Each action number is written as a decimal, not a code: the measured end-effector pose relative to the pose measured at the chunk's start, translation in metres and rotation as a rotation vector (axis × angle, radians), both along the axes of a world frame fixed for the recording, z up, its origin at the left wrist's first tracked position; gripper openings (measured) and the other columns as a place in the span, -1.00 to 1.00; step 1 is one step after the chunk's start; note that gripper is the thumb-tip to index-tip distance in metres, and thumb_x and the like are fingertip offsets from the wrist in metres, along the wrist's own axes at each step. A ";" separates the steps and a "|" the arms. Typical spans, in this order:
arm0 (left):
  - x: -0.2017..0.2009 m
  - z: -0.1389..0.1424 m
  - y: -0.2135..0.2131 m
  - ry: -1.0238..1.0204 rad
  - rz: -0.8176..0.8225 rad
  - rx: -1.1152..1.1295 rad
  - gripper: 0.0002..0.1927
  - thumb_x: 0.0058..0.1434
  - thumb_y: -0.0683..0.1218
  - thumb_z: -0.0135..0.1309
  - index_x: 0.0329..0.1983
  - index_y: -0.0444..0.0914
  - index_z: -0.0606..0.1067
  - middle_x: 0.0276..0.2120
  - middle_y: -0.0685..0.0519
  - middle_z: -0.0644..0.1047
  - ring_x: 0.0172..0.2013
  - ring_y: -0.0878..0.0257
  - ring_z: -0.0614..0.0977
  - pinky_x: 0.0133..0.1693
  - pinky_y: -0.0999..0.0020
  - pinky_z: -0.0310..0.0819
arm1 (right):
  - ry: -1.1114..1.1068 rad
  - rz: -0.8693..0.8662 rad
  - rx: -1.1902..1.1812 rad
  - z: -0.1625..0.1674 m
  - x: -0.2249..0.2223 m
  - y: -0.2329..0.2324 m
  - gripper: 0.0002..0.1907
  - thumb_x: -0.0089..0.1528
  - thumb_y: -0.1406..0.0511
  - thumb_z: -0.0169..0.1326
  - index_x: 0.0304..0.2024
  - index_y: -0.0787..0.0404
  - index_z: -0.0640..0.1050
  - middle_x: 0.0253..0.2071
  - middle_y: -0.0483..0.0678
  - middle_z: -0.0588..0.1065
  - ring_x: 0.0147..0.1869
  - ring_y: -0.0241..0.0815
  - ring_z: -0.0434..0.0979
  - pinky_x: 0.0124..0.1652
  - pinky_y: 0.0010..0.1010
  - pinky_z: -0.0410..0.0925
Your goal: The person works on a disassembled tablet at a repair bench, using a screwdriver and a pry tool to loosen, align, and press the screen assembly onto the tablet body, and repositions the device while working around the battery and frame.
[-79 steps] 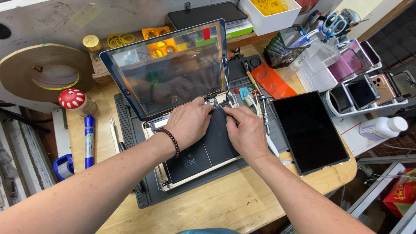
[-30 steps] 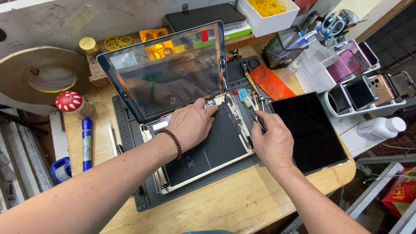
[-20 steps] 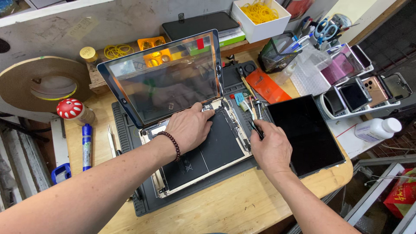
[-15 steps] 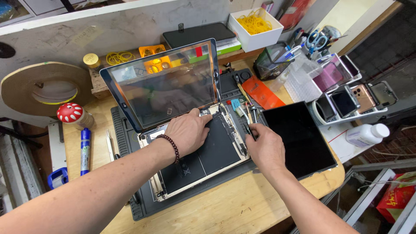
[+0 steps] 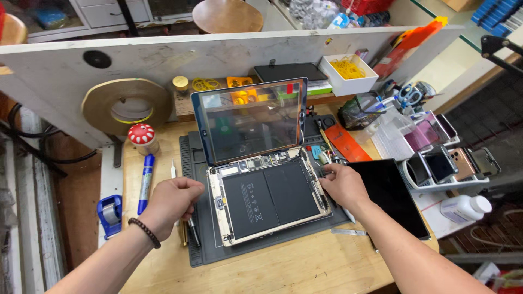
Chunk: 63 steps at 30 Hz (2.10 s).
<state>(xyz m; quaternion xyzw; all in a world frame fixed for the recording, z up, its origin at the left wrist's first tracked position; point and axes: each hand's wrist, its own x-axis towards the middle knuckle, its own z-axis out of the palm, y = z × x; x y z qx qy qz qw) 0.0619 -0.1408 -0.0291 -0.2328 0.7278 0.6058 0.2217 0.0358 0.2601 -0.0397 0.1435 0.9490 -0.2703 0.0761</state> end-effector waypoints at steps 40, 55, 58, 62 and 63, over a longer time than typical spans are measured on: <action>-0.024 0.007 0.084 -0.104 0.373 0.099 -0.51 0.06 -0.08 0.33 -0.05 -0.49 0.51 -0.19 -0.22 0.65 -0.30 0.02 0.73 -0.29 0.07 0.70 | -0.146 0.060 -0.306 0.014 0.019 0.008 -0.74 0.23 0.26 0.17 -0.08 0.20 0.69 -0.41 -0.11 0.66 -0.39 -0.32 0.63 -0.37 -0.42 0.49; -0.030 0.007 0.094 -0.056 0.381 0.051 -0.46 0.03 -0.13 0.40 -0.02 -0.47 0.43 -0.18 -0.26 0.65 -0.28 -0.01 0.74 -0.27 0.14 0.71 | 0.065 -0.032 0.092 0.028 0.007 0.042 -0.73 0.12 0.14 0.27 -0.21 0.12 0.71 -0.31 0.00 0.67 -0.19 -0.05 0.69 -0.11 -0.26 0.49; -0.033 0.001 0.092 -0.077 0.327 0.055 -0.53 0.02 -0.11 0.40 -0.09 -0.51 0.56 -0.20 -0.25 0.68 -0.30 0.00 0.75 -0.28 0.20 0.69 | 0.027 -0.024 0.179 0.032 0.008 0.046 -0.73 0.14 0.10 0.26 -0.23 0.09 0.72 -0.28 0.02 0.67 -0.15 0.00 0.68 -0.09 -0.21 0.49; -0.035 -0.003 0.090 -0.084 0.356 0.151 -0.55 -0.01 -0.13 0.39 -0.11 -0.49 0.56 -0.20 -0.23 0.68 -0.30 0.01 0.75 -0.27 0.17 0.70 | -0.017 -0.029 0.200 0.034 0.012 0.041 -0.75 0.15 0.12 0.24 -0.20 0.07 0.72 -0.23 0.03 0.67 -0.09 0.02 0.69 -0.05 -0.19 0.49; -0.035 -0.003 0.090 -0.094 0.355 0.159 -0.54 0.00 -0.13 0.39 -0.11 -0.51 0.55 -0.20 -0.24 0.68 -0.30 -0.01 0.75 -0.27 0.16 0.71 | -0.033 -0.052 0.213 0.035 0.013 0.039 -0.75 0.15 0.12 0.25 -0.17 0.04 0.71 -0.21 0.02 0.66 -0.06 0.03 0.67 -0.03 -0.18 0.48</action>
